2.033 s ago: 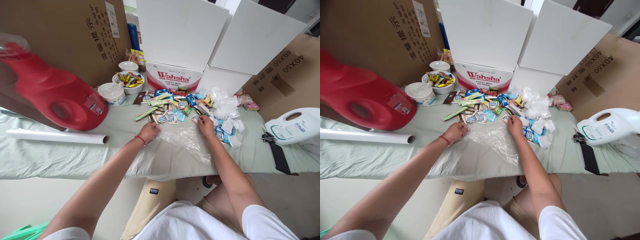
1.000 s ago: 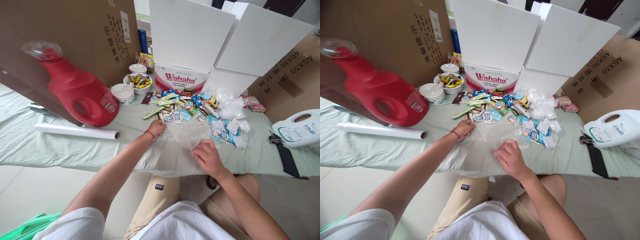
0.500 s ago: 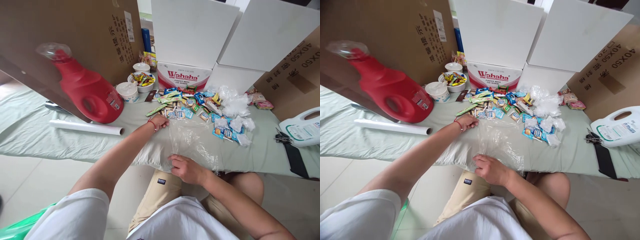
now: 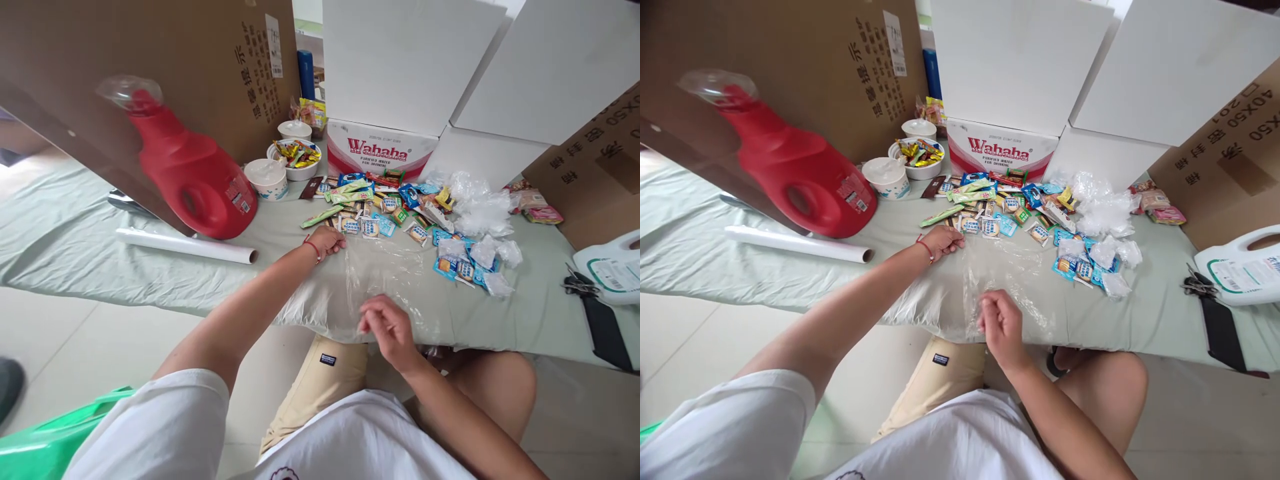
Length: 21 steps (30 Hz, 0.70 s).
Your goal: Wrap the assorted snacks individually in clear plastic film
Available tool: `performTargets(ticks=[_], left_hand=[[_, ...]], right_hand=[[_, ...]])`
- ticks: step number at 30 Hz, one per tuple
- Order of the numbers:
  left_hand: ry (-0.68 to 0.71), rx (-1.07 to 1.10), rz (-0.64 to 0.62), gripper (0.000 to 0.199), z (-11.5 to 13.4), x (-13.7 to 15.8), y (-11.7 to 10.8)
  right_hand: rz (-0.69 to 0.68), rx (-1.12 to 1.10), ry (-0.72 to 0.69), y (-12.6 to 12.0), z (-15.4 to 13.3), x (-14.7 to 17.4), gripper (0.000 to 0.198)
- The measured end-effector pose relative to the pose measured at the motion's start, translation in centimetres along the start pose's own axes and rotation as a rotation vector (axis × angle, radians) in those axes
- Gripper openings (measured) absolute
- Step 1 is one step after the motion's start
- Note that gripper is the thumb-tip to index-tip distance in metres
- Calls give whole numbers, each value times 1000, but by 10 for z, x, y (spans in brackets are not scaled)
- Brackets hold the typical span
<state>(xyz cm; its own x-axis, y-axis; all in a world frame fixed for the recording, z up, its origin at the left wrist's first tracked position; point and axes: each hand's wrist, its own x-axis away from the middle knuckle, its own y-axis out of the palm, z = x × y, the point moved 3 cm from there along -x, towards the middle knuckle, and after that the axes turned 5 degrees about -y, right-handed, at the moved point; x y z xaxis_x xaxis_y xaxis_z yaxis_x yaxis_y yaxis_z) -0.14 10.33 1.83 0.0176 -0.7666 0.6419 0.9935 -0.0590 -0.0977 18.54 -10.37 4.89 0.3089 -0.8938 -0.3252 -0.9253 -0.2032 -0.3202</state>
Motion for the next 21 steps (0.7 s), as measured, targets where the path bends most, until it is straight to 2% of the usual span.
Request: performTargets(ticks=[2, 3, 5, 7, 9, 12, 15, 17, 19, 21], left_hand=[[6, 3, 4, 17, 0, 0, 1], [7, 2, 5, 16, 0, 1, 1], [10, 1, 6, 15, 0, 2, 1], [11, -1, 4, 16, 0, 3, 0], [13, 0, 0, 18, 0, 4, 0], [18, 3, -3, 18, 0, 5, 0], [21, 3, 0, 17, 0, 5, 0], [21, 0, 3, 19, -1, 4, 0], [22, -2, 4, 20, -1, 5, 0], [26, -2, 4, 20, -1, 5, 0]], right_hand=[[251, 147, 184, -6, 14, 1, 37], [303, 250, 228, -6, 21, 0, 44], [281, 460, 261, -3, 32, -2, 58], [221, 585, 307, -2, 39, -4, 64], [167, 585, 386, -6, 43, -4, 58], [127, 458, 474, -19, 43, -3, 49], [122, 358, 511, -33, 43, -1, 55], [109, 308, 515, -39, 42, 1, 47], [122, 317, 451, -42, 37, 3, 34], [182, 424, 306, -45, 26, 4, 23]])
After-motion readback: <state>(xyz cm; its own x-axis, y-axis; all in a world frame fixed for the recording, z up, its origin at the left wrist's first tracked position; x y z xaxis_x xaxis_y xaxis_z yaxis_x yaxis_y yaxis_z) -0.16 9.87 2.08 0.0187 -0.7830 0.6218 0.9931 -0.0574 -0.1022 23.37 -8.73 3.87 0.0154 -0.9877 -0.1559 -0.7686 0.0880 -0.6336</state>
